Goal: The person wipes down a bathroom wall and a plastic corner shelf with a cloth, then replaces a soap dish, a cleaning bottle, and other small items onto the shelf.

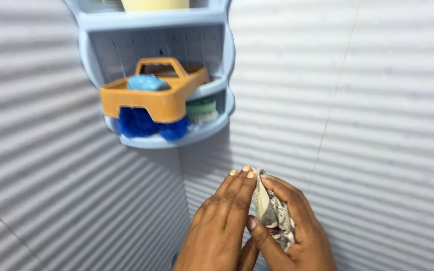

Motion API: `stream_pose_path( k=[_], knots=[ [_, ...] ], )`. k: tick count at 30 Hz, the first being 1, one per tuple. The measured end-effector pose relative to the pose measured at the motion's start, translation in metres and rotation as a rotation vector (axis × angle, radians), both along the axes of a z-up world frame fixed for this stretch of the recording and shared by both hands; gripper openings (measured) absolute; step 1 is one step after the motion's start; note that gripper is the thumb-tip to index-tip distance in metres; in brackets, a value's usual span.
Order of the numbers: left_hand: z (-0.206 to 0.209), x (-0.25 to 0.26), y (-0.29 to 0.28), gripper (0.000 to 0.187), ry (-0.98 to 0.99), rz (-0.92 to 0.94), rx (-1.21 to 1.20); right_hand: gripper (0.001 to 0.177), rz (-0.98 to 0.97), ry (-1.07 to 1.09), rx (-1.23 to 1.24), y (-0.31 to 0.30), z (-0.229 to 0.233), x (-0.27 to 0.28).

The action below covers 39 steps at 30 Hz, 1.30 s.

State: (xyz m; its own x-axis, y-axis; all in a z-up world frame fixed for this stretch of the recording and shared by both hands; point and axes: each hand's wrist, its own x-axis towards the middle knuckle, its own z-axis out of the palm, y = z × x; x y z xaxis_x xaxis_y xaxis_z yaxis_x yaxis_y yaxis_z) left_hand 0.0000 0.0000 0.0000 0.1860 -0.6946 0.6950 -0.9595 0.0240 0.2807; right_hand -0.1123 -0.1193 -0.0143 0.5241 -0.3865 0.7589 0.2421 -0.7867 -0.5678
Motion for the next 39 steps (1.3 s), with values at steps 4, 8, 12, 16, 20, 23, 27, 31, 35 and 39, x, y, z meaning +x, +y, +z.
stream_pose_path(
  k=[4,8,12,16,20,23,27,31,35,39],
  knots=[
    [0.03,0.01,0.009,0.095,-0.16,-0.027,-0.087,0.055,-0.018,-0.009,-0.029,0.001,0.039,0.002],
    [0.073,0.025,0.031,0.096,-0.339,-0.068,-0.16,0.053,0.043,-0.09,-0.067,0.008,0.082,0.003],
    [0.127,0.041,0.059,0.08,-0.462,-0.074,-0.202,0.053,-0.002,-0.137,-0.116,0.015,0.12,0.009],
    [0.185,0.062,0.084,0.064,-0.545,-0.056,-0.281,0.054,-0.122,-0.145,-0.163,0.023,0.163,0.019],
    [0.239,0.091,0.091,0.053,-0.57,-0.035,-0.363,0.055,-0.291,-0.106,-0.15,0.029,0.209,0.032],
    [0.268,0.113,0.089,0.044,-0.569,-0.016,-0.437,0.058,-0.407,-0.074,-0.08,0.038,0.238,0.044],
    [0.284,0.136,0.079,0.044,-0.484,-0.044,-0.464,0.051,-0.485,-0.079,-0.132,0.054,0.27,0.06],
    [0.292,0.163,0.064,0.045,-0.538,0.006,-0.51,0.053,-0.554,-0.034,-0.198,0.059,0.281,0.074],
    [0.3,0.188,0.053,0.05,-0.574,0.176,-0.499,0.056,-0.489,-0.043,-0.289,0.051,0.289,0.09],
    [0.308,0.209,0.042,0.06,-0.54,0.235,-0.432,0.056,-0.486,-0.023,-0.323,0.033,0.301,0.109]
  ],
)
